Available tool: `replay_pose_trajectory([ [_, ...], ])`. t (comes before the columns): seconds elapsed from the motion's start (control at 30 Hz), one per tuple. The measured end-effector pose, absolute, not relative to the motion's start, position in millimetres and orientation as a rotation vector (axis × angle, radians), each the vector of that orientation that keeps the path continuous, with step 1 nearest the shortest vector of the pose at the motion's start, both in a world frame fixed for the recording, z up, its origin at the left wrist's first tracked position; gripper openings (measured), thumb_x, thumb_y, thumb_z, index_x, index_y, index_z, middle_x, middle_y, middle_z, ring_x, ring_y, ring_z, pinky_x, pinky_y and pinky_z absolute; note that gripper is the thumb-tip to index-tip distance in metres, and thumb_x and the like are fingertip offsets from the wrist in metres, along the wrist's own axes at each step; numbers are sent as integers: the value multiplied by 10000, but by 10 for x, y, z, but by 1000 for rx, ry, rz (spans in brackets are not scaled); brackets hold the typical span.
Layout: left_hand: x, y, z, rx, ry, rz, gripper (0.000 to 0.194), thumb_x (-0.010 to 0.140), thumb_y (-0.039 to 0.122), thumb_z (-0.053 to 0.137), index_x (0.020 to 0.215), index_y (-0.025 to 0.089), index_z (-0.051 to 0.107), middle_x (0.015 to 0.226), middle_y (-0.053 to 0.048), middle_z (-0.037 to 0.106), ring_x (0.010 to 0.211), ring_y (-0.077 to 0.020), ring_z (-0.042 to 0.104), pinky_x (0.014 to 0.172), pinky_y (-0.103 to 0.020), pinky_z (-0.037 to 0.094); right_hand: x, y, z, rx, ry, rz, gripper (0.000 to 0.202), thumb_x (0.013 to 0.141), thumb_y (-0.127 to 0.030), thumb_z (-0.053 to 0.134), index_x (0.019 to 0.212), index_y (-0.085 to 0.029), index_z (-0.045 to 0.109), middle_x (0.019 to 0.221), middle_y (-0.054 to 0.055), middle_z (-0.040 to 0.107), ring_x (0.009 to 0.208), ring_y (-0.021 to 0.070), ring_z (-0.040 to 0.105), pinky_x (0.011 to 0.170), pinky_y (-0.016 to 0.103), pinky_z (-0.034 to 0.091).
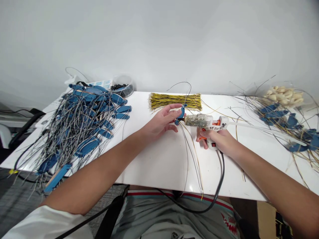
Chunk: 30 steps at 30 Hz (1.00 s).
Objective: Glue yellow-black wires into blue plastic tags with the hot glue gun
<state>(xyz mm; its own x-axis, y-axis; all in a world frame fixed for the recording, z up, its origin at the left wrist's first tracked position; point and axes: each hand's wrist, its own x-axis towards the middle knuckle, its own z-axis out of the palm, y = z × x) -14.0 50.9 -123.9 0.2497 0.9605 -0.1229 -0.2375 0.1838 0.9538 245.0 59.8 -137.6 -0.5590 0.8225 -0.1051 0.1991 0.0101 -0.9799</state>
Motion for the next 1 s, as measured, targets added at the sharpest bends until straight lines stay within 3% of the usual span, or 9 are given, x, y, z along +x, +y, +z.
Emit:
replay_pose_trajectory([
  [0.33, -136, 512, -1247, 986, 903, 1033, 560, 901, 499, 796, 1377, 258, 624, 1062, -55, 663, 752, -102, 592, 627, -229, 556, 2451, 589, -1344, -1039, -1793, 1579, 157, 899, -248, 544, 784, -177, 623, 801, 44, 690, 540, 155, 610, 565, 313, 442],
  [0.8, -129, 511, -1240, 989, 895, 1037, 562, 908, 485, 794, 1383, 243, 615, 1084, -60, 667, 766, -101, 603, 621, -221, 559, 2466, 602, -1357, -996, -1800, 1605, 157, 912, -219, 528, 794, -173, 622, 797, 39, 681, 546, 159, 611, 566, 320, 425],
  [1.0, -136, 510, -1246, 996, 879, 1027, 554, 925, 470, 781, 1400, 254, 595, 1189, -79, 696, 777, -103, 630, 624, -220, 568, 2482, 608, -1375, -1011, -1783, 1619, 120, 879, -220, 542, 802, -173, 620, 824, 44, 692, 544, 157, 606, 538, 312, 402],
])
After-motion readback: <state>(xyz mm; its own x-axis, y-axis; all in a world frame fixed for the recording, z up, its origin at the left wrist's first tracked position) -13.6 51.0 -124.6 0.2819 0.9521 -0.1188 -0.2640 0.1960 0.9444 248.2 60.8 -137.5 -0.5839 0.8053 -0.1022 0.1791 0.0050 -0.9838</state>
